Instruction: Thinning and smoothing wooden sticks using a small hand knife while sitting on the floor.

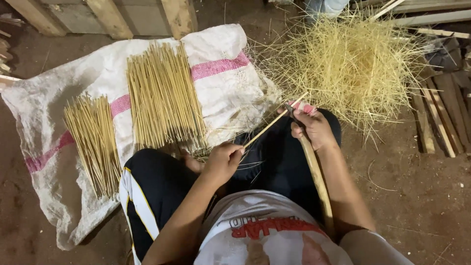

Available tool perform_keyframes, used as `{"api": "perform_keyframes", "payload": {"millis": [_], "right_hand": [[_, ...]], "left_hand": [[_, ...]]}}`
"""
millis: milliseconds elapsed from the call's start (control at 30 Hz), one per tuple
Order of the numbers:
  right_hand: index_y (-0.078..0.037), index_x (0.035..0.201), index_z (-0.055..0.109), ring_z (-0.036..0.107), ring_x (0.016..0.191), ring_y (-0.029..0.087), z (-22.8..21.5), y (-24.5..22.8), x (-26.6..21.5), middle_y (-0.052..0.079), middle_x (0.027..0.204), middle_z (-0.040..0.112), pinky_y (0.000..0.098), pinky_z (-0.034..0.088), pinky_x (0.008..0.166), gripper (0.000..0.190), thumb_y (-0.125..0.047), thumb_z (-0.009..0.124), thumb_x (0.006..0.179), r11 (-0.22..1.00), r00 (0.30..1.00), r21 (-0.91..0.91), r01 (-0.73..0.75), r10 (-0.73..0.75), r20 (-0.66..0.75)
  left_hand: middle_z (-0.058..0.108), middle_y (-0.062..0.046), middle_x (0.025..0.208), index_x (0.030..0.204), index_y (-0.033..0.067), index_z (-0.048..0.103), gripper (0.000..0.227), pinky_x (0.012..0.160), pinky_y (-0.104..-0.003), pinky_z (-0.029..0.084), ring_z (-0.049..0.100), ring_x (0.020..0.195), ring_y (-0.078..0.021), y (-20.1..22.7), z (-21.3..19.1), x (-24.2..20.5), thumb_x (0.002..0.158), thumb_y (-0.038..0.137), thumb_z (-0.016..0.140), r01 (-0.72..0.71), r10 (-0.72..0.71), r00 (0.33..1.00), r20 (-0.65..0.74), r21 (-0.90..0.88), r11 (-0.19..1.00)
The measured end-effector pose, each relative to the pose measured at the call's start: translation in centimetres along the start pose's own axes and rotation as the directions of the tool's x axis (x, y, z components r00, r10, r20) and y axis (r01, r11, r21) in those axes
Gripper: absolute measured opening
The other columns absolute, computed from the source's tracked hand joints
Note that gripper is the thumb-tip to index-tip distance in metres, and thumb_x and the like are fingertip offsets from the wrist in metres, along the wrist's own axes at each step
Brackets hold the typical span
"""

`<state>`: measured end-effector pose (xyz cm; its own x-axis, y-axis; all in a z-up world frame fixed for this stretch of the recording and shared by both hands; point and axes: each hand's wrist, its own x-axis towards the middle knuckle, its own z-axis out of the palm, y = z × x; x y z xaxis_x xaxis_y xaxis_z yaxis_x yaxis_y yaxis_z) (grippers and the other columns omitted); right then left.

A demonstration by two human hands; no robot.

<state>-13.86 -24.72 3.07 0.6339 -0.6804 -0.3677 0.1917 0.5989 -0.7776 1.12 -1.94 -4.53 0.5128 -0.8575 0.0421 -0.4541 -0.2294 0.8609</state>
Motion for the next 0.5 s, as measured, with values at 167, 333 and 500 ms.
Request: {"api": "perform_keyframes", "payload": {"millis": [167, 333, 500], "right_hand": [[-0.005, 0.080, 0.054, 0.045, 0.045, 0.015, 0.9, 0.4, 0.3, 0.006, 0.066, 0.040, 0.0263, 0.036, 0.037, 0.021, 0.006, 0.062, 0.095, 1.000, 1.000, 0.012, -0.016, 0.016, -0.003], [-0.003, 0.089, 0.059, 0.049, 0.041, 0.017, 2.6, 6.5, 0.9, 0.006, 0.064, 0.043, 0.0284, 0.039, 0.032, 0.010, 0.001, 0.065, 0.096, 0.963, 0.959, -0.078, -0.260, 0.266, 0.095], [0.002, 0.102, 0.066, 0.061, 0.041, 0.024, 3.1, 9.4, 0.7, 0.007, 0.062, 0.051, 0.0331, 0.050, 0.032, 0.012, 0.003, 0.067, 0.091, 0.906, 0.890, -0.151, -0.396, 0.419, 0.178]], "left_hand": [[0.072, -0.016, 0.080, 0.102, 0.0044, 0.080, 0.019, 0.052, -0.031, 0.057, 0.074, 0.067, -0.0294, 1.2, -1.8, -1.0, 0.088, 0.016, 0.075, 0.062, -0.062, 0.998, -0.032, 0.007, 0.998], [0.074, -0.007, 0.081, 0.095, 0.0156, 0.082, 0.014, 0.054, -0.030, 0.056, 0.074, 0.069, -0.0221, 0.0, -0.2, -0.9, 0.085, 0.024, 0.079, 0.184, -0.170, 0.974, -0.151, 0.085, 0.979], [0.072, -0.017, 0.078, 0.099, 0.0041, 0.082, 0.015, 0.056, -0.035, 0.058, 0.075, 0.071, -0.0319, 0.0, -0.8, -1.4, 0.090, 0.013, 0.075, 0.166, -0.164, 0.973, -0.164, -0.004, 0.986]]}}
